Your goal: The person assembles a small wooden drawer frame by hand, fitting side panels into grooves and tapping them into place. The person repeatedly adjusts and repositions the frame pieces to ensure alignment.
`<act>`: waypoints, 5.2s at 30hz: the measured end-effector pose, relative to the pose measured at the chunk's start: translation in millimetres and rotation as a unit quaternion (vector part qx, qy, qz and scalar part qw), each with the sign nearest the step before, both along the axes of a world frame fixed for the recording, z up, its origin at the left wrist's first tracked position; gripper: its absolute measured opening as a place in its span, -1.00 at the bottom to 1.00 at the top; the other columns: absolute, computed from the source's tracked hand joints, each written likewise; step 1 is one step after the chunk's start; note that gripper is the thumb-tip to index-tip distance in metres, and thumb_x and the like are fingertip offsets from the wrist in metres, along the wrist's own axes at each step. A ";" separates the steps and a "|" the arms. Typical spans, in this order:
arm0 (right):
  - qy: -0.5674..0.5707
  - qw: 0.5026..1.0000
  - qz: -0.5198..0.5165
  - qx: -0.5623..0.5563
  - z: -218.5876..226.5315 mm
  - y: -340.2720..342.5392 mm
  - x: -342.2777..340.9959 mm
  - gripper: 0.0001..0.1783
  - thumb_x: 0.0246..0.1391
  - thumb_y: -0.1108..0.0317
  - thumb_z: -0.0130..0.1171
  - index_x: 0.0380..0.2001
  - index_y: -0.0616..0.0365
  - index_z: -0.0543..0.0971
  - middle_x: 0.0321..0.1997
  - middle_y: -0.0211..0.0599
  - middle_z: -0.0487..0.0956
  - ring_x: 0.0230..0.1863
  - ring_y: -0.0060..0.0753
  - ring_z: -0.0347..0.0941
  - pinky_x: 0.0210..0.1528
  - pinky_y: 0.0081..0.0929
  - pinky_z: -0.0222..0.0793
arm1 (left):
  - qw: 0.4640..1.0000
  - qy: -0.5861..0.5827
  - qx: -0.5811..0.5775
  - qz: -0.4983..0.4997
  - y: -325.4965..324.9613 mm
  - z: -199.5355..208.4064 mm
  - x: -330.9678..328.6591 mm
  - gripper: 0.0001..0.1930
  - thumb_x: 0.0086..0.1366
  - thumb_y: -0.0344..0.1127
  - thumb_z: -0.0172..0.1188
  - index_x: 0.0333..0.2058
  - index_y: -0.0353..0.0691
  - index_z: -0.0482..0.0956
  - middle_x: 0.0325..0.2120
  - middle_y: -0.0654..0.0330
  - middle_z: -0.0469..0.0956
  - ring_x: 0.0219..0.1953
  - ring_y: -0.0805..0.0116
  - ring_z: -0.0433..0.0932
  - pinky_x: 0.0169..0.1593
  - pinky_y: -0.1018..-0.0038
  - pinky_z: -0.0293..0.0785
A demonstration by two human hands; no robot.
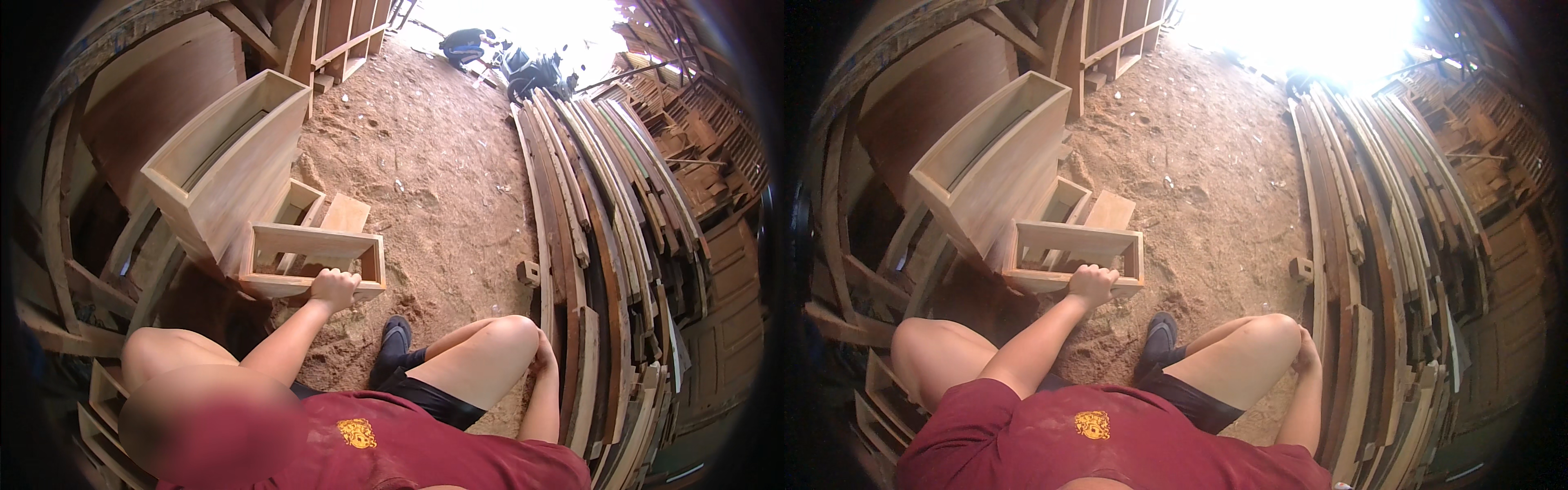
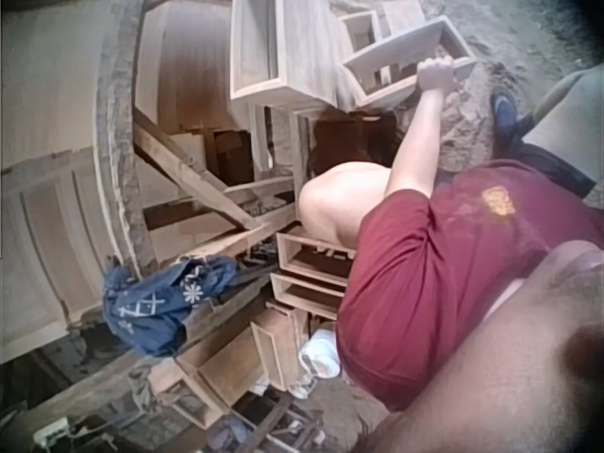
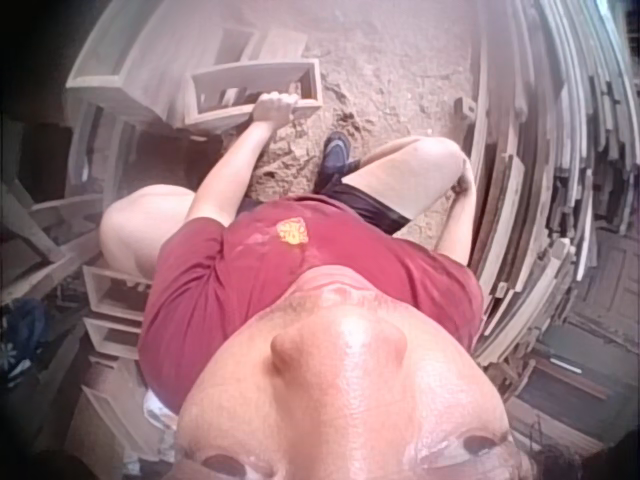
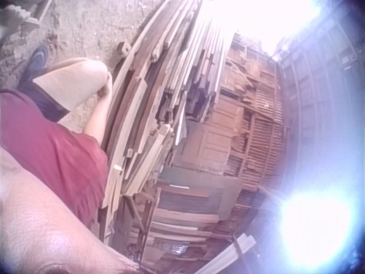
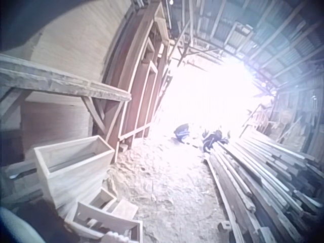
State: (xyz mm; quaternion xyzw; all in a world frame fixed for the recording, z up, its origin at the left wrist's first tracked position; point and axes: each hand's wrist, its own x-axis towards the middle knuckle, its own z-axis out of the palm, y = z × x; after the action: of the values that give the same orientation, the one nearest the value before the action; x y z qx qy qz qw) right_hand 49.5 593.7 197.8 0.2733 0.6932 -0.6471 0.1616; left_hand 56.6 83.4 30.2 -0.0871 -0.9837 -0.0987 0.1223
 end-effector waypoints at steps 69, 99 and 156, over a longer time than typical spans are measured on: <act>0.218 0.784 0.351 0.463 128.5 -120.7 -38.7 -0.56 0.07 0.11 0.32 -0.40 0.34 0.47 -0.55 -0.08 0.46 -0.51 -0.36 0.29 -0.40 -0.29 0.30 | 0.373 -0.712 0.568 0.178 190.9 -106.3 66.3 0.27 0.09 0.72 -0.64 0.33 -0.41 0.16 0.19 -0.14 0.41 0.06 0.05 0.57 -0.03 0.29 0.55; 0.208 0.778 0.379 0.456 137.6 -130.8 -32.9 -0.53 0.08 0.09 0.32 -0.37 0.36 0.47 -0.53 -0.01 0.48 -0.51 -0.28 0.30 -0.39 -0.23 0.30 | 0.850 -0.271 -0.204 -0.403 176.9 -154.2 105.8 -0.10 0.28 0.42 -0.27 0.19 -0.32 0.44 0.27 -0.07 0.33 0.44 -0.01 0.02 0.47 -0.09 -0.51; 0.409 0.855 0.292 0.126 187.8 -141.1 88.9 -0.74 0.36 0.20 0.04 -0.27 0.20 0.48 -0.69 -0.58 0.32 -0.76 -0.78 0.11 -0.74 -0.71 -0.01 | 0.889 -0.224 -0.361 -0.171 107.7 -83.0 62.3 -0.41 0.41 -0.06 -0.06 0.37 -0.04 0.23 0.41 -0.04 0.06 0.43 -0.29 -0.07 0.36 -0.28 -0.05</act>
State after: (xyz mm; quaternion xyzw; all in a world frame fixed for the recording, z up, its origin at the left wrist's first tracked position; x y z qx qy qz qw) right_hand 138.4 452.6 385.6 -0.2130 0.8202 -0.5308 0.0087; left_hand 118.8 191.1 -52.8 -0.2675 -0.9227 0.2269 -0.1603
